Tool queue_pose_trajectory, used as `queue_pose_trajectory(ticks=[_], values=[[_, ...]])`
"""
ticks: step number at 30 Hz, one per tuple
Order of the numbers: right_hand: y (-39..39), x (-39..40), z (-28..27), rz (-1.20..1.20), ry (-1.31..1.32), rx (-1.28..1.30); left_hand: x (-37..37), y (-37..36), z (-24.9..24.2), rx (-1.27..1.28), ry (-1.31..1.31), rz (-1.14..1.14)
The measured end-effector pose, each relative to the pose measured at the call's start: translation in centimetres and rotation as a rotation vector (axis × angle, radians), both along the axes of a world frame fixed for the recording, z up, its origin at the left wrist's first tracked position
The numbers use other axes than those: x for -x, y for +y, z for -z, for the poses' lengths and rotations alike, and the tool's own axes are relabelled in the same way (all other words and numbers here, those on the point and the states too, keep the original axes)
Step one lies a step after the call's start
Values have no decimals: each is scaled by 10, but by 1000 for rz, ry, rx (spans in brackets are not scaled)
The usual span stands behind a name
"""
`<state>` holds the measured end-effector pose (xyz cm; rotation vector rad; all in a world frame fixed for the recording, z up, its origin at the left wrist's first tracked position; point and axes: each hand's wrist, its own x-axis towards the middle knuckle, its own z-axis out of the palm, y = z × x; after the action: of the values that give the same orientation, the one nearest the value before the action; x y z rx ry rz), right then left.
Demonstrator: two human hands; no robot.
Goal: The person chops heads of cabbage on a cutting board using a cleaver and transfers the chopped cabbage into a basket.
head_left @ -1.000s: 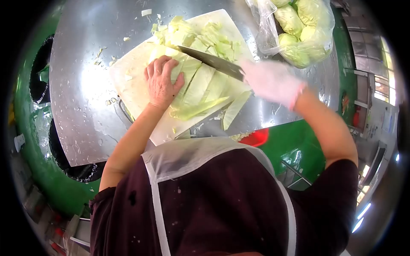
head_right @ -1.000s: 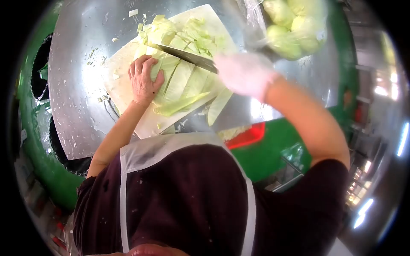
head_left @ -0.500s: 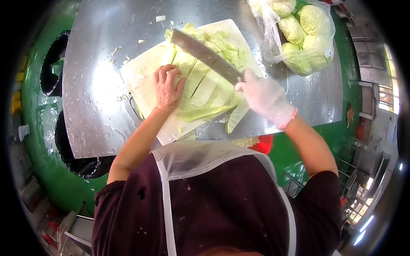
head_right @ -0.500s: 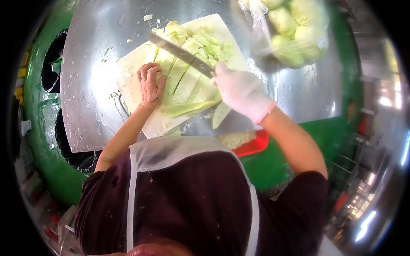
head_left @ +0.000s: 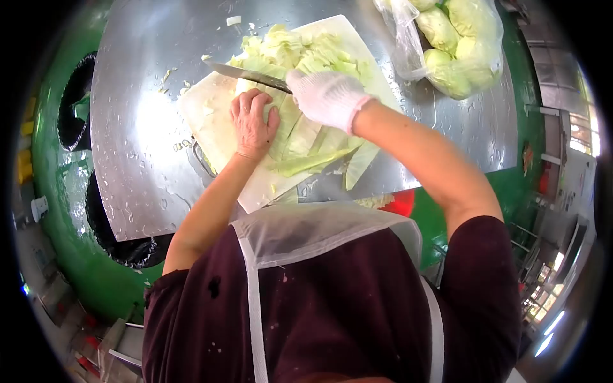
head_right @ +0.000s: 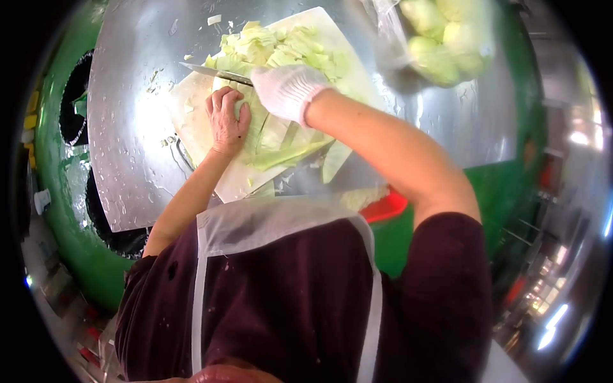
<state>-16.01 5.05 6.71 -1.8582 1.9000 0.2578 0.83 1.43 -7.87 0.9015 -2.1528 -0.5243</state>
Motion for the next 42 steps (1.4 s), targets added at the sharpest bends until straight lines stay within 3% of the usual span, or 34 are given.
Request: queue_pose_trajectory(ticks=[2,5,6,8,10,14,18,21,23,27,30,33,36,37,42], values=[[1,4,-27,-83,18,4,0,-2,0,14,-11,-6],[40,38,-57,-152,126,-205,0,0,2,30,-22,-4],[58,44,-58,-77,114,-193,0,0,3,35,-23,-10],[90,49,-41,53,93,-166,2,1,1,28,-23,-11],[117,53,30,108,98,-36,2,1,0,26,-38,-7],[130,47,44,173,43,93,-6,8,5,30,-30,23],[123,42,9,169,69,96,-12,-4,1,10,61,53],[107,23,-50,265,44,-74,-22,3,1,1,85,11],[98,13,-53,205,5,-1,-24,10,-2,-20,73,14],[74,0,-37,59,56,-39,-15,11,3,-63,47,-15],[58,-2,-12,67,98,-24,-14,8,4,-88,27,16],[21,-25,-4,156,22,-216,-14,11,4,-86,19,31],[14,-31,32,73,34,75,-11,1,9,-28,52,45],[14,-31,34,48,29,27,-15,5,10,-16,57,65],[11,-19,-54,-68,92,-205,-14,7,5,-7,-6,17]])
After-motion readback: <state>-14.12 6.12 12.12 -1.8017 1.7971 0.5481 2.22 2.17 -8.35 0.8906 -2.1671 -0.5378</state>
